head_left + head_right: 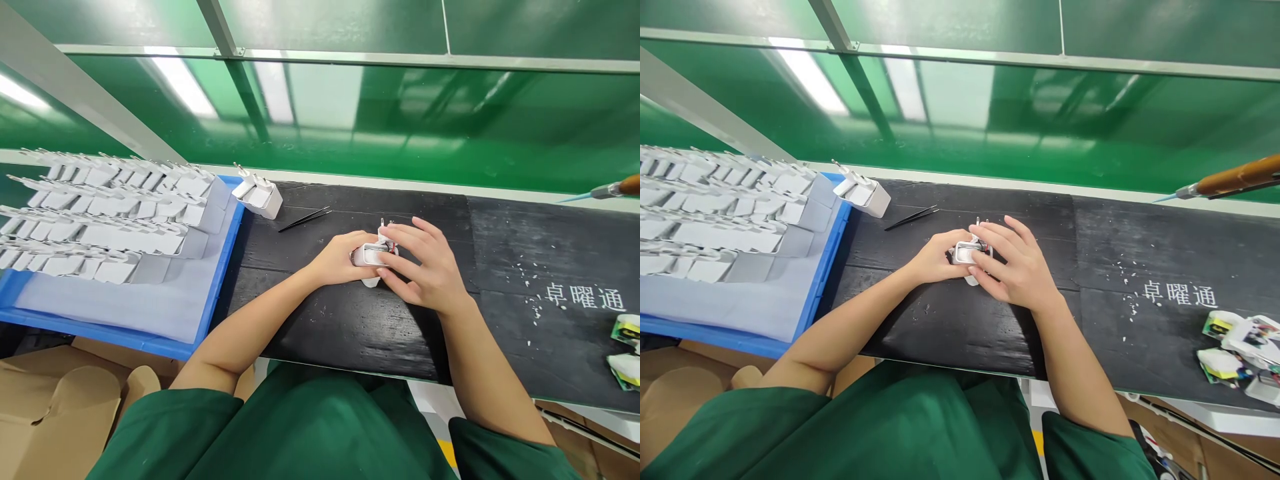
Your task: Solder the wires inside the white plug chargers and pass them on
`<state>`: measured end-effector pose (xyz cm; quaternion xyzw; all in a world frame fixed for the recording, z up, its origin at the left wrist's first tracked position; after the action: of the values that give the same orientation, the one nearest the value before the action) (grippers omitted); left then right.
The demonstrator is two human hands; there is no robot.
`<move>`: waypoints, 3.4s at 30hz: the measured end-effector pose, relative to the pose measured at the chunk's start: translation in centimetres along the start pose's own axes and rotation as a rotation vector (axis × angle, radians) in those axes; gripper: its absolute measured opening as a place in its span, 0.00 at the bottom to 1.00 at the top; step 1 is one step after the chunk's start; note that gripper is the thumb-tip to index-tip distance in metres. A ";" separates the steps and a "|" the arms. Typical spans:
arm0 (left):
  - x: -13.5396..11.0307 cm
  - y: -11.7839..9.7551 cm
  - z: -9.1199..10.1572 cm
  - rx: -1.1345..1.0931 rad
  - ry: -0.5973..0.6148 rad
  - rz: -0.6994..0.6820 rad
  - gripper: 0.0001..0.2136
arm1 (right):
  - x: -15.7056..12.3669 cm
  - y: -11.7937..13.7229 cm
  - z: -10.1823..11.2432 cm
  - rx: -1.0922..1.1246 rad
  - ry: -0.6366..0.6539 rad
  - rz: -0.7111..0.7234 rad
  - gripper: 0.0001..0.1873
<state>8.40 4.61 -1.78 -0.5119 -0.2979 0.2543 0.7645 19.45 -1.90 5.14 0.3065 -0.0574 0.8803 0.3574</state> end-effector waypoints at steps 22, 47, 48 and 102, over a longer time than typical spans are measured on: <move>-0.4 1.4 1.2 -0.390 -0.232 0.170 0.29 | -0.3 -2.9 -2.2 0.376 0.088 -0.423 0.21; -0.7 0.3 1.9 -0.100 -0.258 0.073 0.24 | -0.6 -2.9 -3.7 0.393 0.155 -0.408 0.25; -0.7 0.2 2.1 -0.058 -0.271 0.056 0.23 | -0.7 -3.0 -3.8 0.388 0.158 -0.407 0.27; -1.4 -3.8 2.9 0.303 -0.248 -0.284 0.08 | -0.5 -2.0 -4.1 0.183 0.077 -0.341 0.16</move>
<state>5.66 4.21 2.37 -0.3095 -0.4169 0.2470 0.8182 19.03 0.60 1.34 0.3090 0.0894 0.8197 0.4739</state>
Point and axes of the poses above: each hand's wrist, its own x-axis towards the middle knuckle, its own z-axis out of the back of the hand, y = z × x, the point moved 8 cm from there along x, towards the middle knuckle, and after that the axes turned 5 degrees about y, right-handed, at the moved point
